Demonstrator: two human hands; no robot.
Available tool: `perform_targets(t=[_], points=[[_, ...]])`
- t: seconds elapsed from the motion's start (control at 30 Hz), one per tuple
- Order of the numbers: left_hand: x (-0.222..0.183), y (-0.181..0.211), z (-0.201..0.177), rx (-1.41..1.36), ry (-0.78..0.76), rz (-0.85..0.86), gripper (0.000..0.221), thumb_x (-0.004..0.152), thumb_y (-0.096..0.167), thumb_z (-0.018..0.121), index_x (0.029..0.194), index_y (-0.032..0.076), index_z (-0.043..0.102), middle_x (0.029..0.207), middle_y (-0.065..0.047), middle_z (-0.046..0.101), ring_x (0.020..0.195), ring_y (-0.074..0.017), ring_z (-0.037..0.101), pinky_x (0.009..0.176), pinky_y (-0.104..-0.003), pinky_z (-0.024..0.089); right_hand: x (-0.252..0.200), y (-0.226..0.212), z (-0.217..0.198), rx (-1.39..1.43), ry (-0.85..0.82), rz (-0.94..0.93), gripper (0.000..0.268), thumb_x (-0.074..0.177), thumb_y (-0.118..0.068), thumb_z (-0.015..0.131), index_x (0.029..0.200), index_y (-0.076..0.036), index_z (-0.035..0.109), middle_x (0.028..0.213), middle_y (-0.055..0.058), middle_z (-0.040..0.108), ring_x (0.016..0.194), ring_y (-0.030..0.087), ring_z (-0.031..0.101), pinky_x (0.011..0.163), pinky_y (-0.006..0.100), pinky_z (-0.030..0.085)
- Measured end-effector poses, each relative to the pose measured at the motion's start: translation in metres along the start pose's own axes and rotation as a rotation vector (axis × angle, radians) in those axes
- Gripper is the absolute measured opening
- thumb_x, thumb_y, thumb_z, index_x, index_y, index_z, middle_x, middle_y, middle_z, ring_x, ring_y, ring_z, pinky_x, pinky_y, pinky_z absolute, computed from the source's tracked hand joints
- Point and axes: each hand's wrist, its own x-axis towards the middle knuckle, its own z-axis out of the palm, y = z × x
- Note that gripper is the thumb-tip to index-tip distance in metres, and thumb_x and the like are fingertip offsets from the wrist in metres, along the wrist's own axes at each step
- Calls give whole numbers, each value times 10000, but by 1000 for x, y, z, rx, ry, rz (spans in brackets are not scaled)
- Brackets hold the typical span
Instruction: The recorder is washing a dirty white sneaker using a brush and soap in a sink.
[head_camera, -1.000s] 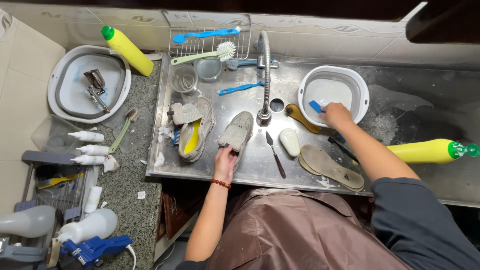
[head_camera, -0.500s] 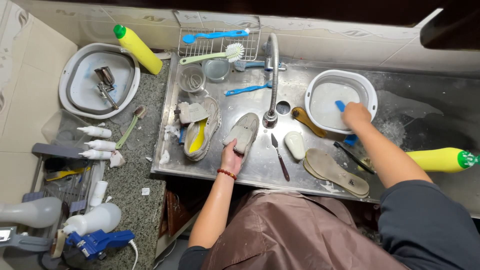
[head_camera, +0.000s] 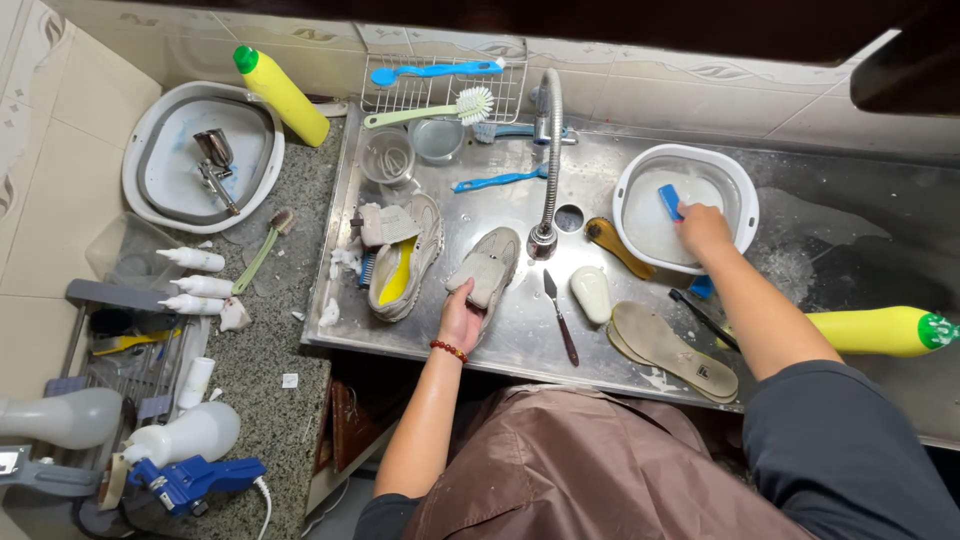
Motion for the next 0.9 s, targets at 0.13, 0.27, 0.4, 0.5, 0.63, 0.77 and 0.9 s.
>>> perform_targets(t=[0.13,0.27,0.4,0.5,0.63,0.77,0.9], points=[[2,5,4,2,-24,25,512,975,220,620,1403,-40,515,1387,-142,596,1254,-259,581,1089,-397,452,0,-16,1,-107,-67,-7,390,994,-248,638,1381,-256,687,1161,250,722,1066,445,687,944,495,536],[6,0,2,14,-11,39,463,969,191,648,1348,-58,558,1339,-143,630,1211,-249,614,1065,-385,476,-14,-35,-4,-73,-78,-22,377,993,-266,631,1365,-284,688,1133,260,707,1062,445,667,975,487,505],[0,1,15,169,44,114,374,973,181,656,1232,-88,638,1199,-145,701,1100,-235,663,990,-378,509,-7,-22,3,-60,-24,45,415,988,-216,624,1400,-251,658,1134,251,710,1048,440,680,909,505,537],[-1,4,28,539,172,255,288,953,171,655,1124,-56,703,1056,-100,730,947,-197,651,872,-367,507,-12,-29,12,7,0,7,467,971,-220,656,1437,-232,626,1115,275,711,1035,445,679,936,484,522],[4,9,32,593,213,276,258,970,156,661,1027,-92,703,947,-124,718,851,-209,637,751,-369,547,-37,-36,-14,-96,-163,-90,406,955,-253,673,1360,-259,698,1175,200,737,1080,387,696,967,452,539],[7,5,30,379,196,176,255,958,136,622,1112,-66,655,1069,-114,692,953,-196,662,770,-344,626,-48,-40,-60,-371,-370,25,437,905,-146,644,1310,-291,725,1286,112,707,1176,319,680,983,446,560],[3,9,35,394,218,205,296,956,135,597,1196,-36,629,1148,-120,670,996,-210,658,801,-377,622,-12,-1,-50,-483,-294,129,361,884,-85,646,1226,-87,763,1285,167,713,1175,352,690,962,470,558]])
